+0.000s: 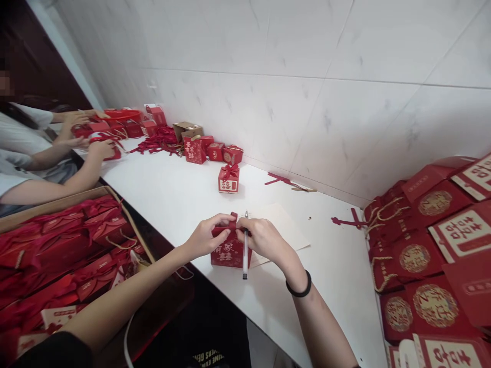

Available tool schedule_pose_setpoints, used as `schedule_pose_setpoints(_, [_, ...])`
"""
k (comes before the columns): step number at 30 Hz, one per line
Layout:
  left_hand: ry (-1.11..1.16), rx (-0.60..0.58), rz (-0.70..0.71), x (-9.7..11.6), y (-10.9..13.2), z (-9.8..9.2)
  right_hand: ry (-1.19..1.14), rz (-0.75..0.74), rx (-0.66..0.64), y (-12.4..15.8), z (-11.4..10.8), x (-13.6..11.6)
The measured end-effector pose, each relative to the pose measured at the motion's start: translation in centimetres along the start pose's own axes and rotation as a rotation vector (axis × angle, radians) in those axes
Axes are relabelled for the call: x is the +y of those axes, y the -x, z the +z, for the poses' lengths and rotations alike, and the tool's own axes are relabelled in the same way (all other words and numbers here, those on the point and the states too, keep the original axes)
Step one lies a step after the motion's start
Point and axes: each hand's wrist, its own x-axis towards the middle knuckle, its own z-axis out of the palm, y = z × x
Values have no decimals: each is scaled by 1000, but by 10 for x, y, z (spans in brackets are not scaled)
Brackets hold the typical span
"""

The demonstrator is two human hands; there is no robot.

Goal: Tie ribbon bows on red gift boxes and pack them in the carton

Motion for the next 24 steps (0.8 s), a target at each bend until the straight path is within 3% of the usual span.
schedule_pose_setpoints(4, [147,-33,-21,-1,6,-4,14,22,28,1,-2,3])
schedule_pose_setpoints(9, [145,-134,-169,-11,23,-14,-2,-2,94,2,3,5])
schedule_pose_setpoints(12, [181,-129,-193,-7,32,-24,-49,6,246,3,10,3])
schedule_pose_setpoints(16, [254,-15,-256,7,39,-49,-66,107,439,7,15,-1])
schedule_pose_setpoints(21, [339,194,-384,23,60,-95,-232,92,315,13,30,-11])
schedule_pose_setpoints(24, [287,233,-371,33,84,-118,-329,39,193,14,48,-24])
